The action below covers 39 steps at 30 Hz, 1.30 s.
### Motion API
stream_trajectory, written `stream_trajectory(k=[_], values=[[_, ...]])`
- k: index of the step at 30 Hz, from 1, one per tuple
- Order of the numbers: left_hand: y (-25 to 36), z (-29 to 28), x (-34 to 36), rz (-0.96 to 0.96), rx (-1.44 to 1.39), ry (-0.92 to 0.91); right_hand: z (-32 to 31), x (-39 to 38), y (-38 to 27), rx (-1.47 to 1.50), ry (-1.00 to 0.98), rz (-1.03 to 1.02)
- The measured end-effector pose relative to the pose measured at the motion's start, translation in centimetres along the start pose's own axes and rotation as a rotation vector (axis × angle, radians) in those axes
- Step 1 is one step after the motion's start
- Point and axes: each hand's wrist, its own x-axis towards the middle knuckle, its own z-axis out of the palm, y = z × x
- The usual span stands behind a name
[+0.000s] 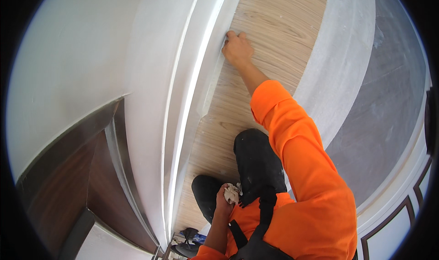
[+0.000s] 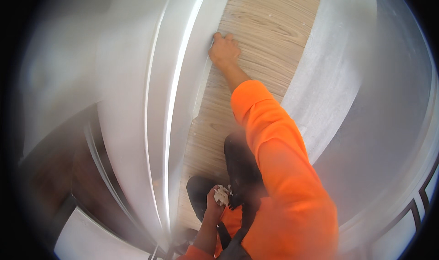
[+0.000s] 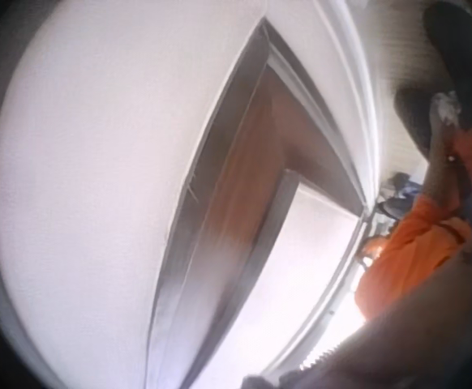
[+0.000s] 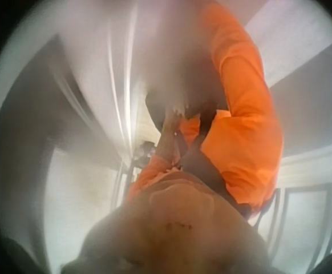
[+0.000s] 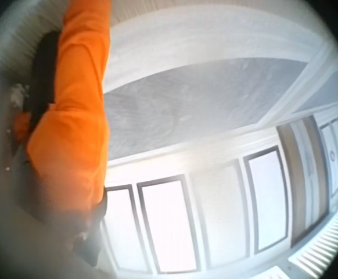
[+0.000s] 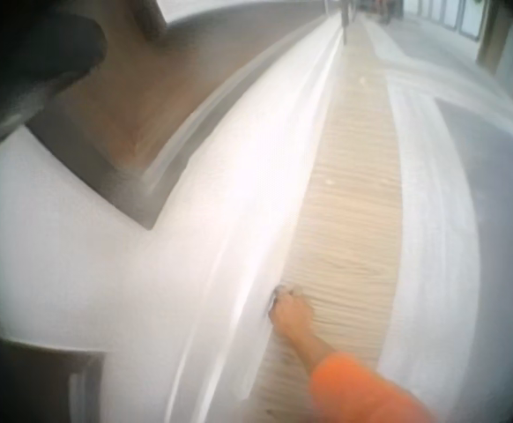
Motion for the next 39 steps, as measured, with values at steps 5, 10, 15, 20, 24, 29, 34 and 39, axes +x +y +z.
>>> stream_trajectory(k=[5, 10, 15, 20, 24, 29, 34, 39], values=[[-0.6, -0.9, 0.9, -0.001, -0.039, -0.020, -0.1, 0.0, -0.1, -0.007, -0.026, 0.009], [-0.4, -0.9, 0.8, -0.001, 0.000, -0.047, -0.9, 0.4, -0.5, -0.043, -0.095, 0.018], [-0.6, -1.5, 1.2, 0.003, 0.009, -0.068, -0.1, 0.0, -0.5, -0.058, -0.067, 0.026], [-0.6, -2.1, 1.5, -0.033, -0.007, -0.100, 2.5, -0.9, 1.4, 0.025, 0.173, -0.058], [-0.7, -1.9, 1.5, 0.000, -0.006, -0.079, 2.9, -1.2, 1.4, 0.004, 0.191, -0.096], [-0.2, -1.3, 1.0, -0.039, 0.018, -0.059, 2.8, -0.9, 1.0, 0.013, 0.219, -0.048], [0.0, -0.1, 0.2, -0.012, 0.018, -0.010, 2.6, -0.4, 0.0, 0.126, 0.242, 0.119], [0.4, 0.4, -0.1, -0.038, 0.015, -0.051, 1.5, 0.1, -1.0, 0.131, 0.156, 0.224]])
